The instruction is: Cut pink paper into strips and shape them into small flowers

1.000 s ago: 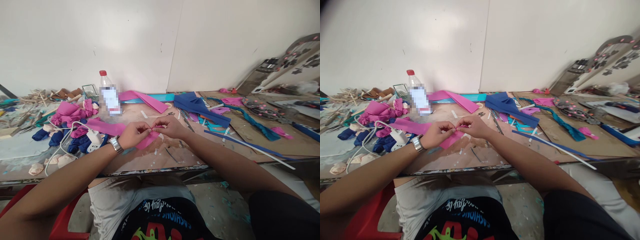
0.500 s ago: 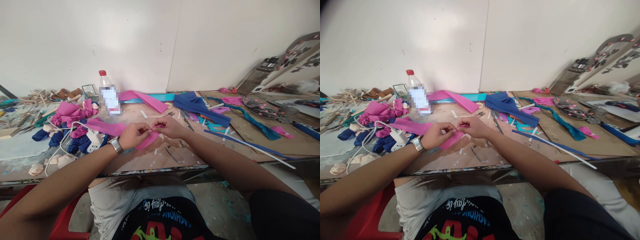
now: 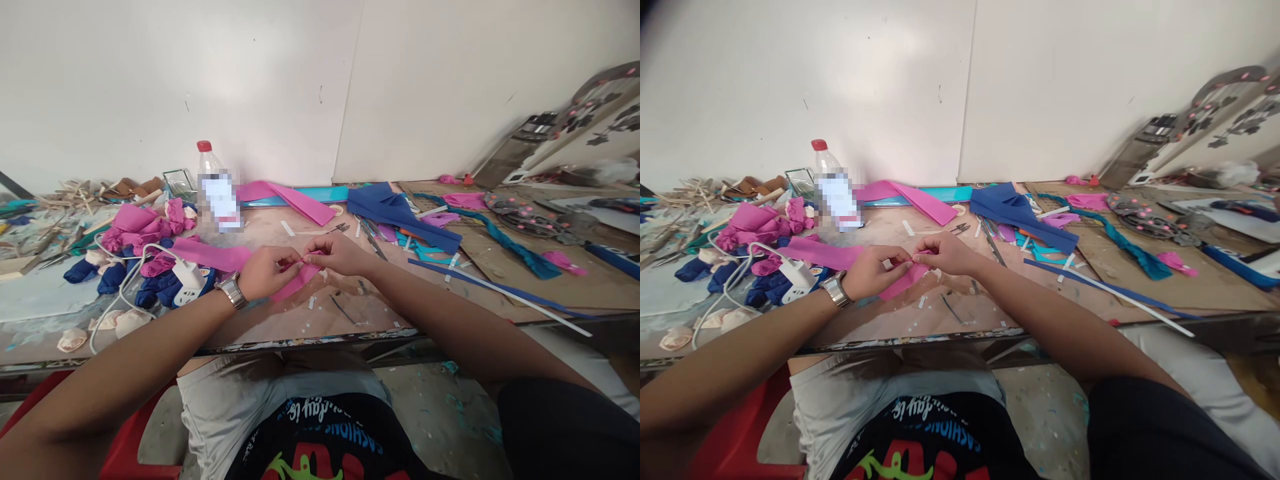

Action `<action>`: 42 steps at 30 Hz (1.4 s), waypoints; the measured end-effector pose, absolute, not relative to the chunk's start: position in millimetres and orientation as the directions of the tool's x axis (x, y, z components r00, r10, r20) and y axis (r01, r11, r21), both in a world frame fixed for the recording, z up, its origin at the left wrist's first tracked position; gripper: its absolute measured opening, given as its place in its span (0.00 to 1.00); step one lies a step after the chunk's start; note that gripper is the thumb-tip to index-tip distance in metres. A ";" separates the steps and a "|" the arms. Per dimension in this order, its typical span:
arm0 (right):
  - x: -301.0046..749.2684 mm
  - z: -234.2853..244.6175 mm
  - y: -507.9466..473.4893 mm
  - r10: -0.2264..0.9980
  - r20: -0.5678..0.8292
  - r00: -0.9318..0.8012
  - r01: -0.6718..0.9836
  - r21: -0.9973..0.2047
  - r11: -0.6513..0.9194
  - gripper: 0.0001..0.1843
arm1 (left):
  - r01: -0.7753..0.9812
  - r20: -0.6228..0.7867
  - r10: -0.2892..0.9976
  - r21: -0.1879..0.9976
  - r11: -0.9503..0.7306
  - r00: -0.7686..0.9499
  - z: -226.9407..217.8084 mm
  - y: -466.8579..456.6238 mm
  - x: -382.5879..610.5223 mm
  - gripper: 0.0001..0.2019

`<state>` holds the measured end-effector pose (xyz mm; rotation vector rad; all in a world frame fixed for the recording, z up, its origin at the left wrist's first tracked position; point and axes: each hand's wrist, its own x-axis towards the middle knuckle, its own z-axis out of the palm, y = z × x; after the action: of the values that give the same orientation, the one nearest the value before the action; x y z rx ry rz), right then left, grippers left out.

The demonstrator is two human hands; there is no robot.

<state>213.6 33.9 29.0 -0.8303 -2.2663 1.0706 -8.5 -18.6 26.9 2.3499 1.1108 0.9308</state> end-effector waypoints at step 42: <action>219.3 30.6 38.1 0.719 0.133 -0.682 0.270 -0.868 0.416 0.21 | 0.477 0.279 0.823 0.704 -0.526 0.495 24.6 -14.0 -9.6 0.17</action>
<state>219.3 38.1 30.6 -0.8372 -2.1813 1.2063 -9.6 -14.0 24.6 2.1911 1.0652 0.8238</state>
